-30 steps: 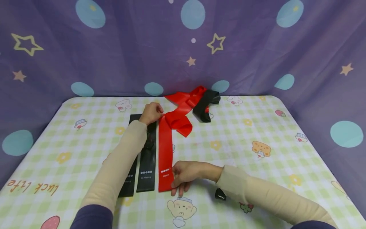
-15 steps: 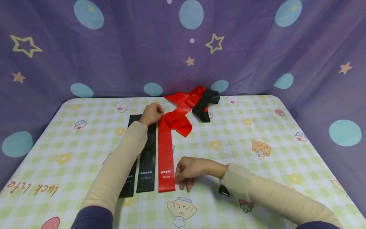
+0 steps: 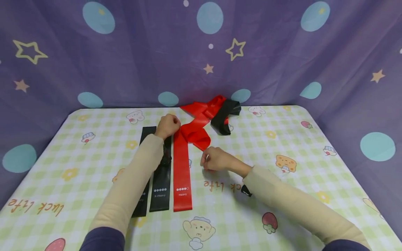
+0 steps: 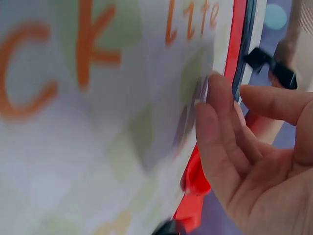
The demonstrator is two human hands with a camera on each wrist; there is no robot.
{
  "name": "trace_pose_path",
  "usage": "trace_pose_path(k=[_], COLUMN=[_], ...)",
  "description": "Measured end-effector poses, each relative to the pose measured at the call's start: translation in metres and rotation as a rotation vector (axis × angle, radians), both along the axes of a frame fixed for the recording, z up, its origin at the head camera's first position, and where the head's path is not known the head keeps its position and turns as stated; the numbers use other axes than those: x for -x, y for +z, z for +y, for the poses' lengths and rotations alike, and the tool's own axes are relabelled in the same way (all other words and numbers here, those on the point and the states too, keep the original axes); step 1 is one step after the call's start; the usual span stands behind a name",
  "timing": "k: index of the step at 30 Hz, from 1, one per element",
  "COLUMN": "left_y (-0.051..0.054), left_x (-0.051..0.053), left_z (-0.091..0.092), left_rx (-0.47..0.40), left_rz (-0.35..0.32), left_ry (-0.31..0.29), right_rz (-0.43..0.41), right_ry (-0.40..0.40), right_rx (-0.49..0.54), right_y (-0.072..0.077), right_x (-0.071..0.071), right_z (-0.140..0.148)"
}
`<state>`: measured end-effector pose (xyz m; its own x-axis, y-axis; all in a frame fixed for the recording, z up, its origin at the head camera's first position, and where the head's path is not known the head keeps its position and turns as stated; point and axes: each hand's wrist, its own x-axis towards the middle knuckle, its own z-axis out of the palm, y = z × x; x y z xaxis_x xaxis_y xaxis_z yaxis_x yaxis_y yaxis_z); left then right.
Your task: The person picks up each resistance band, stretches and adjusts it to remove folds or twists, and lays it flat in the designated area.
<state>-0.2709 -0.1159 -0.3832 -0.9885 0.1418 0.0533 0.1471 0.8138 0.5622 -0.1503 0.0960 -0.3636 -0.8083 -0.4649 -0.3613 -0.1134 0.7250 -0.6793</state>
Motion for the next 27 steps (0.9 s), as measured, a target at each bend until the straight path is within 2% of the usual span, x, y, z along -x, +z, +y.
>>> trace_pose_path(k=[4,8,12,18,23,27], left_y=[-0.001,-0.001,0.001,-0.002,-0.005,-0.007], left_x=[-0.003,-0.004,-0.004,-0.001,0.002,0.002], left_z=[0.003,0.008,0.011,0.015,0.015,0.016], left_rx=[-0.006,-0.009,0.020,0.099,0.052,0.000], left_rz=[0.000,-0.002,-0.015,-0.053,-0.110,-0.107], left_ry=[0.015,0.009,0.018,0.026,0.020,0.011], right_rz=[0.156,0.254,0.282,0.254,0.221,0.217], right_ry=[-0.017,-0.064,-0.111,-0.163,-0.177,-0.187], right_rx=[-0.041,-0.042,-0.016,0.010,0.036,0.053], right_y=[0.001,0.001,0.002,0.000,0.000,0.001], right_x=[0.014,0.028,0.039,0.048,0.051,0.053], right_z=[0.005,0.011,0.015,0.019,0.018,0.016])
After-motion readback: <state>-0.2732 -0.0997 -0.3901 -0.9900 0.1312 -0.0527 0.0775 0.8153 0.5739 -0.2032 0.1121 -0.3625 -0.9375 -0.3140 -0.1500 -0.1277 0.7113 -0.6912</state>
